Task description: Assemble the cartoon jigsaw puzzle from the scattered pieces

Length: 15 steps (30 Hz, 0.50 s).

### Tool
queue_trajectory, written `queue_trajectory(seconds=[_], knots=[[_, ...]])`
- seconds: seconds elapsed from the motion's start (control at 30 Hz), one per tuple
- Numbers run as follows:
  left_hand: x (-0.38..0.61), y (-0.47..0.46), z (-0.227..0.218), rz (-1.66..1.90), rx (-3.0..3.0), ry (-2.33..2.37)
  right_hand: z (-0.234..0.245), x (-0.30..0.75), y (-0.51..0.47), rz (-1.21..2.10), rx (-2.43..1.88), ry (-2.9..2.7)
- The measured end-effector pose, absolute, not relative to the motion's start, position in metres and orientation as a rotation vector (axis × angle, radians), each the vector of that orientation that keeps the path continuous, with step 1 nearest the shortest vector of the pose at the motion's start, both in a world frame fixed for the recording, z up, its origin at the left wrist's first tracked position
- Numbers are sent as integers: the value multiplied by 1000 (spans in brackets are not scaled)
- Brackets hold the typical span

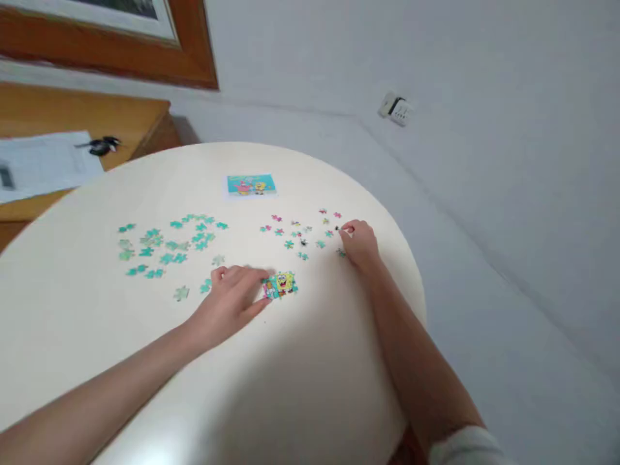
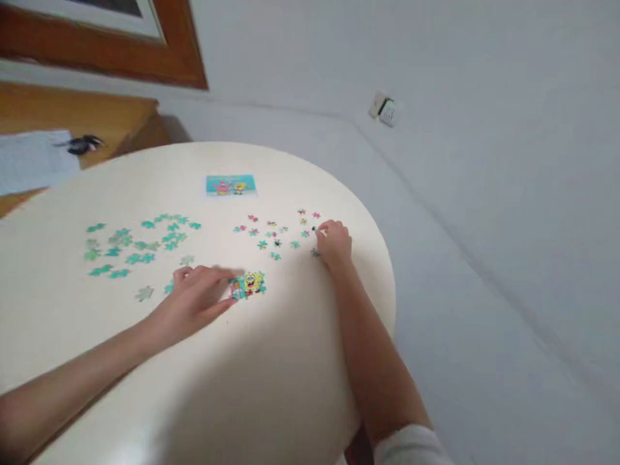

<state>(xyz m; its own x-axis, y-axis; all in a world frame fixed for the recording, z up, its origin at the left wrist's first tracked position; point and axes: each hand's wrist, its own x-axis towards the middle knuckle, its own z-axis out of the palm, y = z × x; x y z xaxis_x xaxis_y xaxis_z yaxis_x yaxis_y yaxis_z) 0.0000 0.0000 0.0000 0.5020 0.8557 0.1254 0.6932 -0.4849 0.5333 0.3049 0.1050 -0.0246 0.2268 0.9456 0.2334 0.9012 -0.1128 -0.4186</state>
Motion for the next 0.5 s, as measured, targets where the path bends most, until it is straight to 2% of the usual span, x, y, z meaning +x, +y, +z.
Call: queue_trajectory(seconds=[0.23, 0.5], knots=[[-2, -1, -1, 559, 2343, 1278, -23, 302, 102, 81, -1953, -1714], [-5, 1, -8, 588, 2365, 1275, -18, 297, 99, 174, -1965, -1681]])
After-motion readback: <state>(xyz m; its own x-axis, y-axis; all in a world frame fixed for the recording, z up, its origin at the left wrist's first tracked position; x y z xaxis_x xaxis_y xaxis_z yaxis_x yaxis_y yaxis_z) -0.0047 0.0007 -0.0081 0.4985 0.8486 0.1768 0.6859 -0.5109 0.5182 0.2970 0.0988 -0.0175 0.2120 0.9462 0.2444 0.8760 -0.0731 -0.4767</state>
